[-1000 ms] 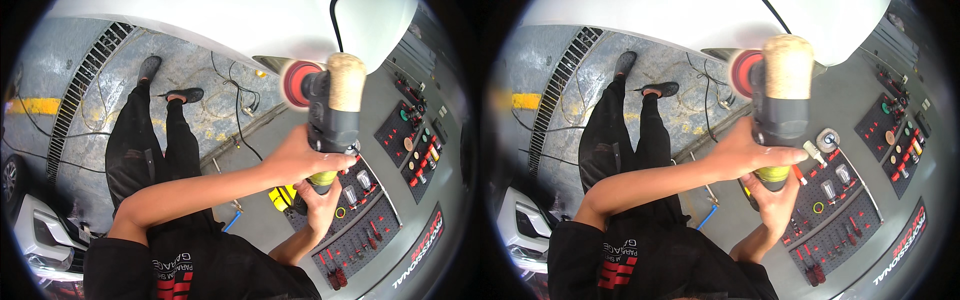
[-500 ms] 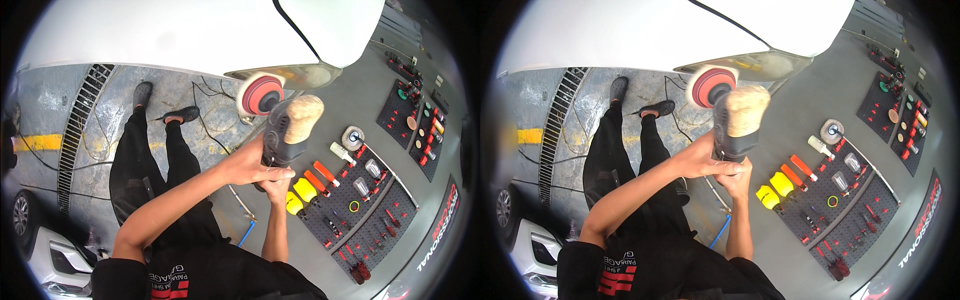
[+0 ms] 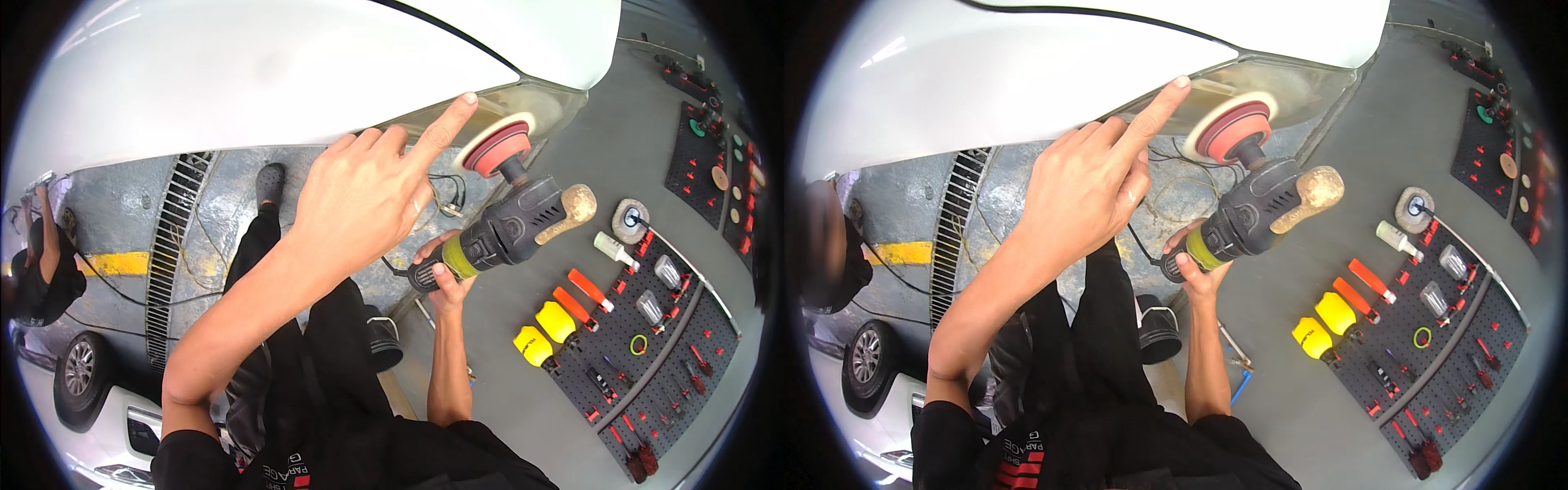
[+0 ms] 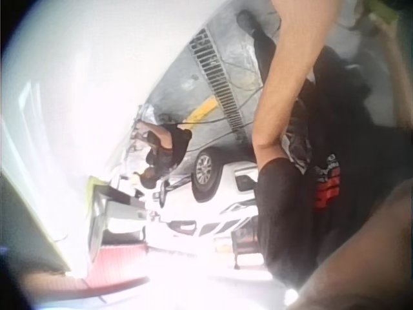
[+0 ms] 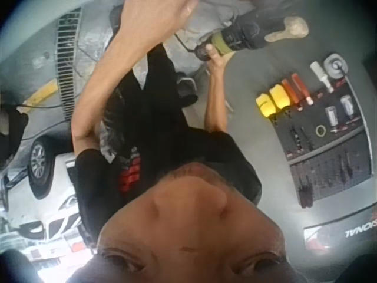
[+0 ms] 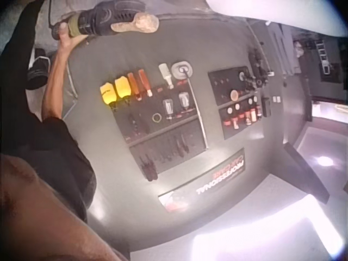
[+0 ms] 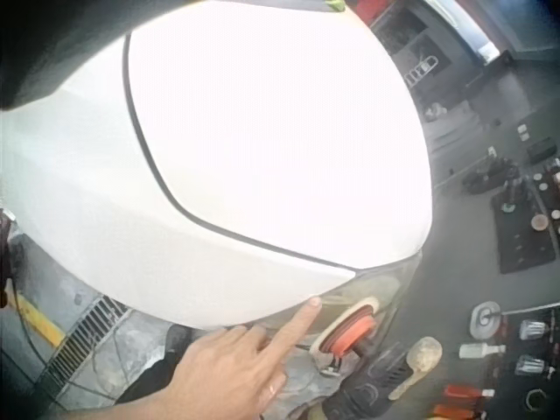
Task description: The person uses a rotary polisher with a buffing pad to polish the front bumper and headlight area of a white car. They move the tool in circular and sweeping motions across the surface, occasionally pausing to touch the area with their hand.
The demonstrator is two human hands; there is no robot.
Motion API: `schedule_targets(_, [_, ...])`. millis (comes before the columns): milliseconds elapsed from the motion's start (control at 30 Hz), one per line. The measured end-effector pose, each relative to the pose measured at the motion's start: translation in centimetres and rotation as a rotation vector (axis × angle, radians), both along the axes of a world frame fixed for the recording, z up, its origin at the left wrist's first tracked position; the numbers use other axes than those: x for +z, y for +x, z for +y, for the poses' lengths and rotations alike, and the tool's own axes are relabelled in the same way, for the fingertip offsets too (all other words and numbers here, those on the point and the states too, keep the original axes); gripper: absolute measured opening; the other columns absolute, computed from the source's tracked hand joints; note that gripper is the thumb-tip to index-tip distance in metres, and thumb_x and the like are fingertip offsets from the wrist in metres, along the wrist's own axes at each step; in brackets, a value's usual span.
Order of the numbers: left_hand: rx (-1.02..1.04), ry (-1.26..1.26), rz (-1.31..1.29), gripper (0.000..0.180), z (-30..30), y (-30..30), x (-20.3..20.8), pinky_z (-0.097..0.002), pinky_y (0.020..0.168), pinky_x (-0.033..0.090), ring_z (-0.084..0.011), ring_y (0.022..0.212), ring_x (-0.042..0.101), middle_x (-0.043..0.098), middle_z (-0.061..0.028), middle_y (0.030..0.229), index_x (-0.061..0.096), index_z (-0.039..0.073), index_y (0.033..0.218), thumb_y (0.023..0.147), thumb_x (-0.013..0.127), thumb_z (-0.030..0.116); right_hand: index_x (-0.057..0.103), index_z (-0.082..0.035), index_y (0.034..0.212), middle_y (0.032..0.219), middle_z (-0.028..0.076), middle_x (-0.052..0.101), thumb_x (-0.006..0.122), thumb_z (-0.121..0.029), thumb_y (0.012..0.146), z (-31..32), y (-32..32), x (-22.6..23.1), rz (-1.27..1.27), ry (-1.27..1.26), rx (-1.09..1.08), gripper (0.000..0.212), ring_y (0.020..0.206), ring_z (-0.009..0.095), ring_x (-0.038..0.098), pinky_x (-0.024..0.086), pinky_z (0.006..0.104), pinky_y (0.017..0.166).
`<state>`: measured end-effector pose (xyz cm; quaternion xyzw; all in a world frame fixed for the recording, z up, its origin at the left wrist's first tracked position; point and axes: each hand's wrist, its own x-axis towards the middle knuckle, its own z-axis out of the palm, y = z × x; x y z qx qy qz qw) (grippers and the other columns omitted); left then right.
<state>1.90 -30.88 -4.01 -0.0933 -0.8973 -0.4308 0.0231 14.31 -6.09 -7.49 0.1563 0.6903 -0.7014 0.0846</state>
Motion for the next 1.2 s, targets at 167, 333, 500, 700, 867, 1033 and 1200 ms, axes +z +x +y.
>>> schedule_targets(167, [0.007,-0.094,0.009,0.086,0.1,0.1,-0.4,-0.0419,0.066,0.058,-0.0250,0.069,0.062,0.059,-0.0044,0.079,0.040,0.030,0.171,0.094,0.069,0.008,0.053,0.002,0.127,0.091,0.019,0.067,0.083,-0.024,0.082,0.1,-0.5,-0.8,0.033,-0.015,0.009,0.060,0.081,0.028,0.069,0.060,0.0420,0.077])
schedule_targets(333, [0.018,-0.219,0.015,0.086,0.2,0.9,-0.7,-0.0394,0.061,0.057,-0.0223,0.069,0.061,0.058,-0.0030,0.079,0.039,0.029,0.172,0.094,0.071,0.010,0.053,0.002,0.127,0.091,0.018,0.067,0.083,-0.023,0.082,0.3,-0.8,-1.7,0.053,-0.032,0.013,0.060,0.082,0.029,0.069,0.060,0.0424,0.078])
schedule_targets(500, [-0.024,-0.273,-0.002,0.088,-0.9,1.5,-0.6,-0.0374,0.063,0.058,-0.0213,0.070,0.060,0.059,-0.0019,0.080,0.037,0.025,0.173,0.094,0.072,0.010,0.053,0.002,0.127,0.091,0.018,0.066,0.084,-0.022,0.082,0.8,-0.5,-2.4,0.037,-0.056,-0.005,0.060,0.083,0.029,0.069,0.060,0.0428,0.079])
schedule_targets(700, [-0.054,-0.293,0.024,0.091,-1.4,2.0,-1.1,-0.0336,0.066,0.060,-0.0194,0.073,0.059,0.058,-0.0013,0.081,0.034,0.021,0.174,0.093,0.074,0.014,0.053,0.004,0.126,0.091,0.018,0.067,0.085,-0.021,0.081,1.2,0.0,-2.6,0.050,-0.009,0.022,0.060,0.082,0.029,0.068,0.060,0.0435,0.078])
schedule_targets(867, [-0.065,-0.233,0.066,0.084,-0.2,0.5,-0.4,-0.0397,0.071,0.057,-0.0250,0.074,0.060,0.064,-0.0062,0.087,0.036,0.016,0.172,0.097,0.071,0.007,0.054,0.004,0.124,0.089,0.018,0.068,0.086,-0.019,0.080,1.2,0.0,-3.7,0.086,-0.026,0.016,0.058,0.080,0.028,0.068,0.059,0.0421,0.077])
schedule_targets(1033, [-0.094,-0.323,-0.018,0.084,-1.0,1.4,0.3,-0.0396,0.071,0.057,-0.0248,0.074,0.060,0.065,-0.0055,0.087,0.036,0.014,0.172,0.097,0.070,0.007,0.056,0.004,0.121,0.086,0.017,0.069,0.086,-0.014,0.080,0.8,0.4,-4.0,0.102,-0.070,-0.041,0.054,0.078,0.026,0.068,0.057,0.0405,0.075])
schedule_targets(1200, [-0.078,-0.252,0.052,0.084,-0.2,0.9,0.3,-0.0389,0.071,0.057,-0.0241,0.074,0.060,0.065,-0.0055,0.086,0.035,0.015,0.173,0.097,0.070,0.008,0.053,0.004,0.125,0.090,0.019,0.068,0.084,-0.018,0.082,0.7,0.6,-4.2,0.100,-0.027,0.013,0.058,0.081,0.028,0.069,0.059,0.0424,0.077])
